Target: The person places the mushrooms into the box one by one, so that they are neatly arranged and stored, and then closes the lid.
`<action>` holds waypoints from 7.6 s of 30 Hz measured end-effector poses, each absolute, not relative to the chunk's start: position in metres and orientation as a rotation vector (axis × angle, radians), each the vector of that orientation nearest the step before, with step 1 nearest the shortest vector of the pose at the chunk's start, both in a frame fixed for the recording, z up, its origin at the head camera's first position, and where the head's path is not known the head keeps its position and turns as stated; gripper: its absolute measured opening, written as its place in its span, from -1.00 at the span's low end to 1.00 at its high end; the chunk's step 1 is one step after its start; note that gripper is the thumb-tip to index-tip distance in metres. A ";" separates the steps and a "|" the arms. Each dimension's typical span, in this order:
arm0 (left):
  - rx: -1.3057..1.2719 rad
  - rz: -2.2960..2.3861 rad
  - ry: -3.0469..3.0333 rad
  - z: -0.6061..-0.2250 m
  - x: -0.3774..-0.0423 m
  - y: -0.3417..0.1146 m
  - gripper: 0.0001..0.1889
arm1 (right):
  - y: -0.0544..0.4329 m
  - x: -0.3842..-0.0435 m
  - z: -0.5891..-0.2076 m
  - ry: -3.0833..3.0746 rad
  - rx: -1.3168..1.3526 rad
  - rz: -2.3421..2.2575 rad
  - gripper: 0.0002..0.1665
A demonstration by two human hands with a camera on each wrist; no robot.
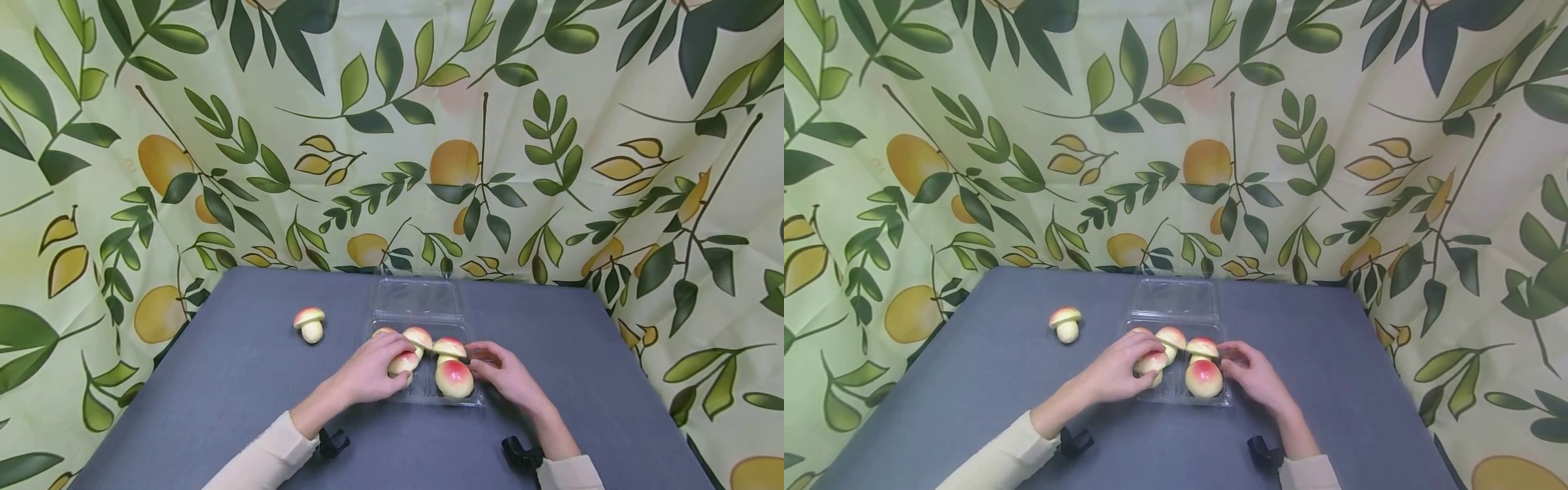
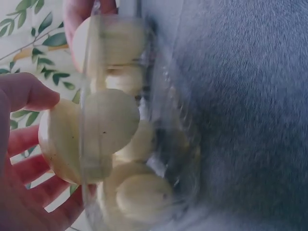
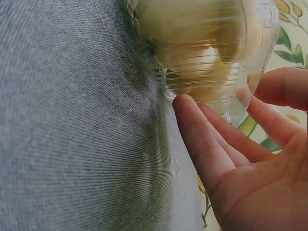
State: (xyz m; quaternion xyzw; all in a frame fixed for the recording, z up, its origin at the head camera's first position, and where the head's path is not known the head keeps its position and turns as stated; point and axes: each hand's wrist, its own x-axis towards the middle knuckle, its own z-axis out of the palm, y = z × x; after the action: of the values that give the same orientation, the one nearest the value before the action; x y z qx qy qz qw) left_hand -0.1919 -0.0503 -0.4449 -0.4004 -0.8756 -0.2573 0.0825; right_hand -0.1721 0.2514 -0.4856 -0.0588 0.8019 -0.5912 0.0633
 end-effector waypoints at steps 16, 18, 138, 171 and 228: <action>-1.247 -0.701 -2.699 -0.454 -0.191 -0.032 -0.62 | 0.249 -0.172 -0.484 2.430 -0.172 -1.772 -0.54; -1.261 -0.696 -2.717 -0.455 -0.192 -0.030 -0.62 | 0.249 -0.172 -0.484 2.429 -0.177 -1.772 -0.54; -0.321 -0.615 -2.590 -0.466 -0.248 -0.181 -0.71 | 0.253 -0.170 -0.484 2.413 -0.186 -1.775 -0.53; -0.254 -1.012 -2.709 -0.488 -0.263 -0.185 -0.63 | 0.254 -0.170 -0.485 2.394 -0.194 -1.789 -0.51; -0.829 -1.024 -2.377 -0.454 -0.210 -0.104 -0.67 | 0.254 -0.172 -0.484 2.407 -0.185 -1.774 -0.50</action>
State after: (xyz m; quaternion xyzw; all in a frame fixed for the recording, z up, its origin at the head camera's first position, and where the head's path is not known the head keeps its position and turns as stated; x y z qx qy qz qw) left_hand -0.2100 -0.1035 -0.4535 -0.2981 -0.8551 -0.3683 0.2103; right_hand -0.1720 0.2540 -0.4840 -0.0616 0.8012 -0.5907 0.0728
